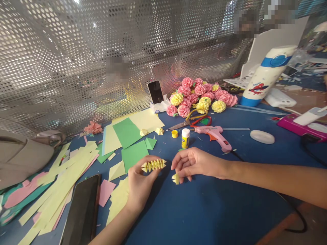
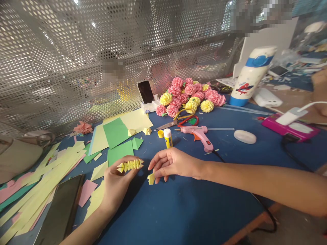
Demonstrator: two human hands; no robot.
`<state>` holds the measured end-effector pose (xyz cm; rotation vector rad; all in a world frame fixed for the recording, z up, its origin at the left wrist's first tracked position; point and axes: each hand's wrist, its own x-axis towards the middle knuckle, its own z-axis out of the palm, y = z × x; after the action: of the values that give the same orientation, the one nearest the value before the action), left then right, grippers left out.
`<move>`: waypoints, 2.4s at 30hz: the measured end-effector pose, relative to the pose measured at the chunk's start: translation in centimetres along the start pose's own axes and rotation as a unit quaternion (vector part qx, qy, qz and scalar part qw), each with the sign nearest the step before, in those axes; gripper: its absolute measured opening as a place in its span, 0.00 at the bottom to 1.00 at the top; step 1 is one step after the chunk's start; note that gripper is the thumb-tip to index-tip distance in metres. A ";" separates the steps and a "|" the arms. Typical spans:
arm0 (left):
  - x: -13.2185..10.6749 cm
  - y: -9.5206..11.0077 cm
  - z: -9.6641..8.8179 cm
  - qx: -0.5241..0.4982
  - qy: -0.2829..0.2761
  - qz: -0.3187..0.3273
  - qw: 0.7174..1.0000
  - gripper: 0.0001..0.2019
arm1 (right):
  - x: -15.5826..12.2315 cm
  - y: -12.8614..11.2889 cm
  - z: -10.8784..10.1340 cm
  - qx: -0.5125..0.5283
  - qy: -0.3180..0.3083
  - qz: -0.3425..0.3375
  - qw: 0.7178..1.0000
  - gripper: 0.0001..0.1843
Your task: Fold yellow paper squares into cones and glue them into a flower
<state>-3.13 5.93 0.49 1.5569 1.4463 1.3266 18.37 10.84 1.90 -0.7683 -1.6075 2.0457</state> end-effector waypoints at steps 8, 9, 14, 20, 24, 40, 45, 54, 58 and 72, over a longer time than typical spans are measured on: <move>-0.7 0.0 0.0 0.036 -0.038 0.119 0.992 0.12 | -0.3 0.3 0.3 0.097 0.034 0.013 0.995 0.15; -0.8 0.2 0.0 0.038 -0.043 0.130 0.990 0.12 | -0.3 0.4 0.3 0.095 0.037 0.015 0.995 0.15; -0.7 0.6 -0.1 0.038 -0.051 0.156 0.986 0.12 | -0.4 0.2 0.6 0.093 0.052 0.005 0.994 0.13; -0.7 0.2 0.0 0.037 -0.053 0.163 0.985 0.12 | -0.3 -0.1 0.7 0.086 0.062 0.001 0.994 0.13; -0.8 0.2 0.0 0.044 -0.059 0.177 0.981 0.11 | -0.3 0.1 0.8 0.081 0.063 0.002 0.995 0.13; -0.9 0.3 0.0 0.057 -0.056 0.227 0.971 0.10 | -0.3 0.3 1.2 0.030 0.071 -0.020 0.997 0.18; -1.0 0.3 0.0 0.058 -0.065 0.234 0.968 0.08 | -0.4 0.1 1.3 0.014 0.078 -0.012 0.997 0.20; -1.0 0.4 0.0 0.047 -0.075 0.222 0.971 0.09 | -0.2 0.2 1.5 0.022 0.075 -0.011 0.997 0.19; -1.0 0.2 0.2 0.035 -0.090 0.193 0.977 0.09 | 0.0 0.5 1.4 0.014 0.066 -0.014 0.998 0.20; -0.9 1.4 0.7 0.081 -0.168 0.090 0.978 0.08 | 0.1 0.2 0.9 -0.149 0.119 -0.104 0.976 0.20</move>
<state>-1.87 4.89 1.35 1.9504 1.2496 0.9976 17.69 10.17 1.84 -0.8687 -1.7893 1.5251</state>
